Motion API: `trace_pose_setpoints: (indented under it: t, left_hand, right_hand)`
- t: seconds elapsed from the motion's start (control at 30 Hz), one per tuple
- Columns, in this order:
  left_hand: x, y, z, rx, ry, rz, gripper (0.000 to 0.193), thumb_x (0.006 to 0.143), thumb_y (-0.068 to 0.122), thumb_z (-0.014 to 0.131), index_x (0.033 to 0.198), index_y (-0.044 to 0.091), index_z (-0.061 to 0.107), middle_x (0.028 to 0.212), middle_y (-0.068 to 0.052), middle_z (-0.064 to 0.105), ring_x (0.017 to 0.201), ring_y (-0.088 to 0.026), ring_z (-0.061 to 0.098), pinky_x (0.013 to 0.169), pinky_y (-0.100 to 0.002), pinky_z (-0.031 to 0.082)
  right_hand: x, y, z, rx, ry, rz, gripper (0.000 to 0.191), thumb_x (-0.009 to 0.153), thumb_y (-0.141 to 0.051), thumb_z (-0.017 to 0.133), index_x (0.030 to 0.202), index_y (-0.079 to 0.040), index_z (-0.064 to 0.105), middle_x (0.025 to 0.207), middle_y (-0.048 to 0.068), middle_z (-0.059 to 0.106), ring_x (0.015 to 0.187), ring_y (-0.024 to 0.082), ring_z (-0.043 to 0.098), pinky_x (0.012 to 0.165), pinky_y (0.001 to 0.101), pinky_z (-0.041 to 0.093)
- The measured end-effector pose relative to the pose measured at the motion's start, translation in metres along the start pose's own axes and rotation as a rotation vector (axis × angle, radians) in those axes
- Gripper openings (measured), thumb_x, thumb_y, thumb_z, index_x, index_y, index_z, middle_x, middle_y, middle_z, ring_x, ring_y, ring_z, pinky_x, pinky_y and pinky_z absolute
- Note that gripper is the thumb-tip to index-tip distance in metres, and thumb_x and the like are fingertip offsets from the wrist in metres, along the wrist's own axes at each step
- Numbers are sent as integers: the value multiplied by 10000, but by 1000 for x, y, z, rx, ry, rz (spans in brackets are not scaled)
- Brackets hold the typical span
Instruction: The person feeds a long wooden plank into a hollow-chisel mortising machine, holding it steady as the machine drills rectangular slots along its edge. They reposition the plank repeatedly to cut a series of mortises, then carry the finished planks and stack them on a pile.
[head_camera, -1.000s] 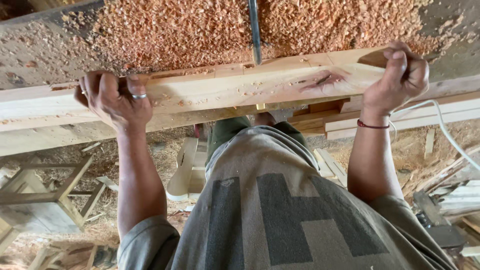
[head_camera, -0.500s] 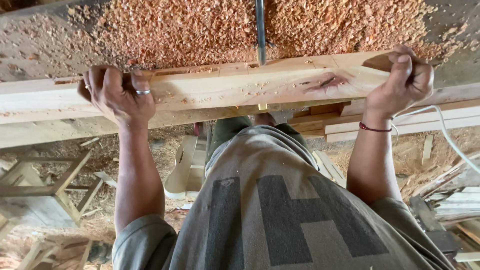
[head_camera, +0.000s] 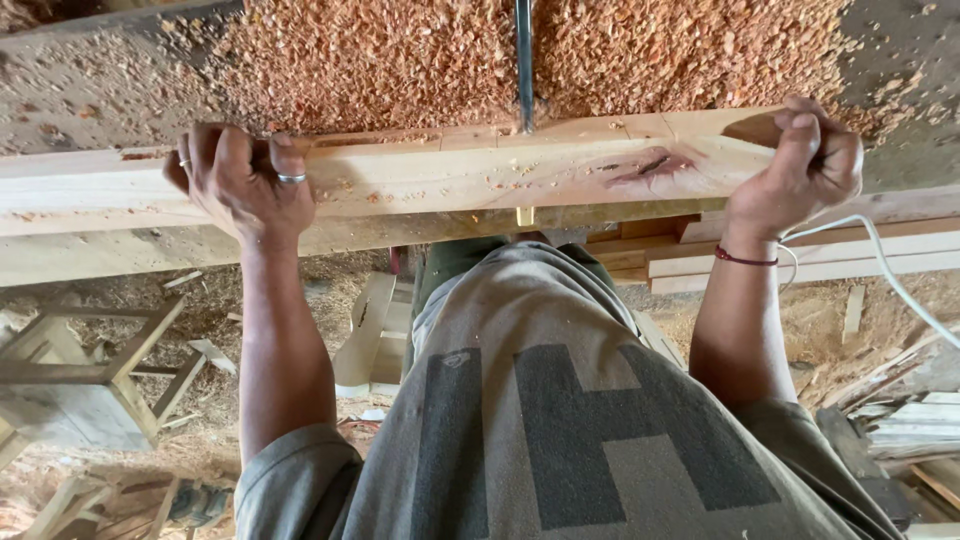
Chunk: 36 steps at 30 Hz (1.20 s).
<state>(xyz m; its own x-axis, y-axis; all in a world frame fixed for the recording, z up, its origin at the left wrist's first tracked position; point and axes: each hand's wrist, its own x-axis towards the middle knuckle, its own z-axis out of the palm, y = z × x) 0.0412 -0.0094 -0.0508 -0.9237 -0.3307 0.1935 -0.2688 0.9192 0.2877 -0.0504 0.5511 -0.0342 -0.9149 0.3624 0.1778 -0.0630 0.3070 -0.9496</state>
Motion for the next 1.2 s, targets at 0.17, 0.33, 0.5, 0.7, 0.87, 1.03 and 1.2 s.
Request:
trace_pose_setpoints:
  t: [0.17, 0.33, 0.5, 0.7, 0.87, 1.03, 1.2]
  left_hand:
    - [8, 1, -1, 9, -1, 5, 634, 1062, 755, 267, 763, 233, 467, 848, -10, 580, 801, -197, 531, 938, -451, 366]
    - [19, -1, 5, -4, 17, -10, 640, 1101, 747, 311, 767, 229, 480, 851, -17, 583, 815, -211, 539, 961, -460, 371]
    - [13, -5, 7, -13, 23, -36, 636, 1064, 763, 298, 784, 249, 545, 825, -6, 592, 805, -207, 557, 952, -470, 377]
    - [3, -8, 4, -27, 42, 10, 675, 1056, 771, 239, 762, 222, 498, 833, -46, 587, 827, -232, 544, 954, -469, 377]
    - [-9, 3, -3, -16, -22, -2, 664, 1097, 753, 278, 732, 231, 466, 846, -32, 611, 808, -231, 548, 953, -473, 380]
    - [-15, 7, -2, -29, 12, 26, 664, 1073, 746, 263, 742, 216, 487, 806, -39, 570, 756, -230, 520, 927, -476, 384]
    - [-4, 1, 3, -41, -22, 40, 618, 1074, 727, 244, 812, 228, 498, 886, -43, 593, 834, -221, 545, 960, -456, 397]
  right_hand:
    - [10, -9, 8, -21, -4, 29, 192, 1062, -69, 682, 879, -40, 632, 984, 186, 797, 873, 179, 746, 854, 378, 620]
    - [32, -3, 18, -77, 6, -65, 231, 1051, -40, 687, 827, -36, 632, 929, 197, 810, 816, 198, 770, 748, 373, 631]
    - [34, 2, 14, -59, -3, -4, 143, 1036, -46, 661, 898, -11, 678, 966, 195, 796, 832, 195, 748, 765, 356, 623]
    - [14, 10, -5, 16, -53, 21, 178, 1130, -79, 689, 969, -28, 630, 1086, 203, 806, 910, 188, 703, 814, 323, 580]
    - [-11, 15, -23, -89, -46, 3, 183, 1101, -109, 709, 955, -9, 663, 1018, 185, 807, 851, 187, 739, 775, 332, 581]
    - [-21, 18, -30, 8, 7, 32, 263, 1098, -107, 723, 903, -22, 569, 1055, 234, 800, 900, 213, 759, 787, 365, 635]
    - [4, 34, -24, -159, -23, -147, 236, 1057, -171, 676, 891, -11, 625, 909, 154, 813, 730, 152, 723, 643, 317, 603]
